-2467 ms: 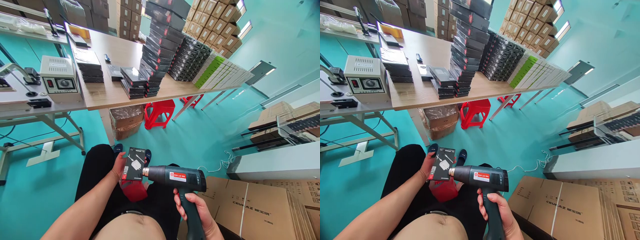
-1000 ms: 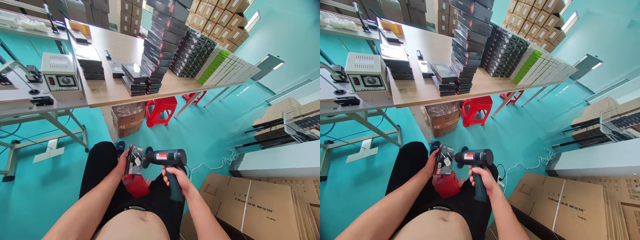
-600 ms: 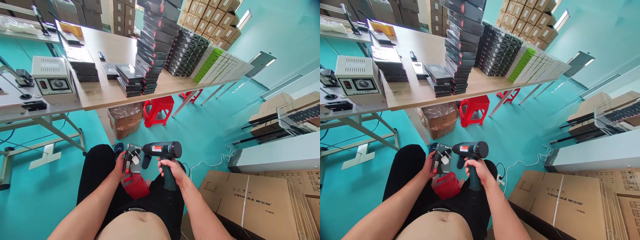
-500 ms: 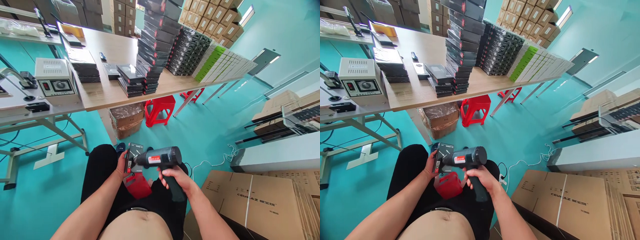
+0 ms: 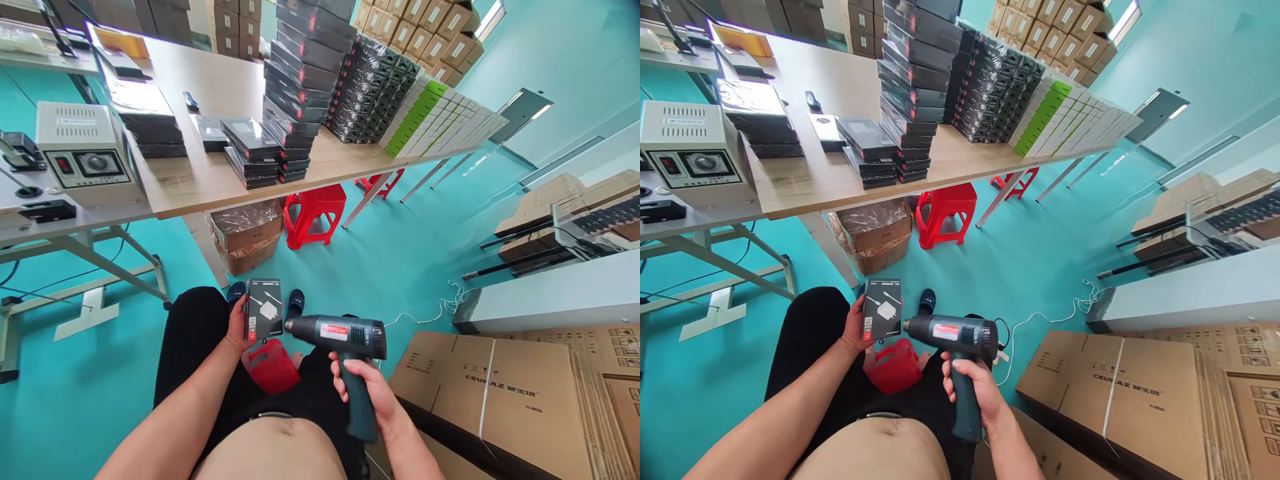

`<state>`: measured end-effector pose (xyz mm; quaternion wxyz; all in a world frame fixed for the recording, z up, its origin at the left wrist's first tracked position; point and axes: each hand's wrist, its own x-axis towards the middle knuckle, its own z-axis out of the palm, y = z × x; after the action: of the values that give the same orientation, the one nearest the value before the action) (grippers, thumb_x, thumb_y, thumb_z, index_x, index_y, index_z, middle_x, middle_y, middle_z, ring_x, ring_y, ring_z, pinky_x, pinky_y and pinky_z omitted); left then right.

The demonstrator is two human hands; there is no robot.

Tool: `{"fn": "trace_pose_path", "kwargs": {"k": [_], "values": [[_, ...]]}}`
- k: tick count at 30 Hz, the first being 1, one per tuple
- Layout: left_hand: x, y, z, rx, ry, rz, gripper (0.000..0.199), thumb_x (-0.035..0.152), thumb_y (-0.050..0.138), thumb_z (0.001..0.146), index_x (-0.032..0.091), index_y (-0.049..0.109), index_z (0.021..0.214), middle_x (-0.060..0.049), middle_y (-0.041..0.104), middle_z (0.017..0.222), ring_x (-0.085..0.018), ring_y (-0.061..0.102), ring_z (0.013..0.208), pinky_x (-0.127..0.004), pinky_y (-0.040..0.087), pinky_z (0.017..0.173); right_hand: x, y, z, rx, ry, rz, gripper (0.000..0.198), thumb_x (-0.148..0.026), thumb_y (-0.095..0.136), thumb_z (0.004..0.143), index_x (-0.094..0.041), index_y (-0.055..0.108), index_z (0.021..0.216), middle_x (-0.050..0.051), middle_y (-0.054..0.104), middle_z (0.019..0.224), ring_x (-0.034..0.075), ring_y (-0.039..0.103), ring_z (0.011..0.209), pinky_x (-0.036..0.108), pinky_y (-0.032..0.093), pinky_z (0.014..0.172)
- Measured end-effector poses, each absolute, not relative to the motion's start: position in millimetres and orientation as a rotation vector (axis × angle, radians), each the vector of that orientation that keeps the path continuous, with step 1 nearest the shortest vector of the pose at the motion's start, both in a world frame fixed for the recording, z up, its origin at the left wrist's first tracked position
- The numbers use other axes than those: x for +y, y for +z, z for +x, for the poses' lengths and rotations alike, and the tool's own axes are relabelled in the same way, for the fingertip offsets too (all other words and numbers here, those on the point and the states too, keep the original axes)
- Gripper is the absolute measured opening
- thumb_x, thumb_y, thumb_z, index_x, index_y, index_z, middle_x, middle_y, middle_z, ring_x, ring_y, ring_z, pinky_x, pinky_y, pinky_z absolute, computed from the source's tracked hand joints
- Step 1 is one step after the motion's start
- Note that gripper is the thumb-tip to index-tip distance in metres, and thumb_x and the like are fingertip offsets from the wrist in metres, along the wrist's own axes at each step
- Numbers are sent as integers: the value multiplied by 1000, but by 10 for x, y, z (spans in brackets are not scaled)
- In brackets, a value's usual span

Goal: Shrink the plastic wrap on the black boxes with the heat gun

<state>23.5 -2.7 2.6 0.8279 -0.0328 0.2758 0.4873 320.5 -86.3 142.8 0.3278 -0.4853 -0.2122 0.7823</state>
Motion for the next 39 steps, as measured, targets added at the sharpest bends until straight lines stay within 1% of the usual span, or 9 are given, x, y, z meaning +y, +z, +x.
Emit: {"fn": "trace_pose_path", "kwargs": {"k": [3, 8, 14, 17, 22, 27, 30, 33, 39], "values": [[-54, 74, 261, 580, 940, -62, 66, 61, 48, 80, 13, 57, 124, -15, 71, 102, -32, 67, 95, -46, 52, 83, -800, 1362, 3228, -294, 1988, -1162, 31, -32, 60, 80, -14, 63, 104, 3, 59, 81, 9, 52, 60, 19, 44, 51], [-100, 173, 321, 551, 807, -55, 62, 58, 49, 81, 11, 59, 120, -17, 71, 98, -33, 68, 93, -45, 53, 79, -667, 1377, 3240, -204, 2026, -1047, 28, -32, 59, 81, -15, 62, 103, 2, 59, 82, 8, 49, 61, 19, 43, 51], [-130, 207, 353, 643, 750, -69, 56, 57, 49, 82, 10, 64, 108, -15, 73, 81, -31, 70, 82, -41, 54, 71, -556, 1398, 3124, -202, 2039, -1033, 27, -30, 58, 81, -14, 63, 102, 3, 60, 81, 9, 52, 62, 19, 44, 51], [-134, 200, 352, 661, 744, -72, 50, 54, 51, 82, 11, 65, 104, -13, 73, 76, -30, 70, 76, -39, 55, 69, -549, 1503, 2985, -322, 2041, -1060, 28, -30, 59, 80, -13, 64, 101, 4, 62, 81, 10, 55, 62, 20, 45, 52], [-123, 182, 335, 667, 712, -61, 48, 55, 55, 80, 12, 67, 97, -13, 72, 74, -31, 70, 73, -40, 55, 67, -514, 1746, 2759, -847, 2107, -1285, 32, -28, 66, 74, -11, 64, 102, 7, 66, 81, 14, 61, 59, 24, 47, 48], [-121, 135, 309, 649, 762, -85, 42, 50, 56, 80, 12, 67, 93, -11, 72, 75, -29, 70, 74, -38, 55, 69, -393, 1835, 2656, -870, 1871, -1402, 33, -32, 66, 74, -14, 64, 101, 4, 65, 78, 13, 60, 58, 25, 49, 50], [-106, 99, 303, 669, 791, -95, 41, 49, 56, 80, 11, 67, 93, -11, 72, 74, -29, 70, 74, -39, 55, 68, -445, 1873, 2703, -1052, 2088, -1365, 31, -29, 67, 73, -13, 67, 99, 4, 66, 74, 14, 60, 57, 25, 48, 50], [-85, 82, 298, 668, 900, -121, 41, 47, 55, 81, 12, 67, 98, -10, 73, 77, -28, 70, 76, -38, 55, 69, -543, 1882, 2803, -1262, 2296, -1285, 23, -25, 70, 69, -11, 69, 87, 3, 64, 64, 13, 58, 52, 25, 47, 49], [-92, 87, 276, 569, 886, -145, 47, 51, 53, 81, 11, 67, 102, -12, 73, 81, -30, 70, 78, -40, 55, 69, -512, 1784, 2970, -861, 1907, -1461, 31, -31, 63, 76, -13, 64, 101, 5, 64, 80, 13, 60, 59, 24, 49, 49]]}}
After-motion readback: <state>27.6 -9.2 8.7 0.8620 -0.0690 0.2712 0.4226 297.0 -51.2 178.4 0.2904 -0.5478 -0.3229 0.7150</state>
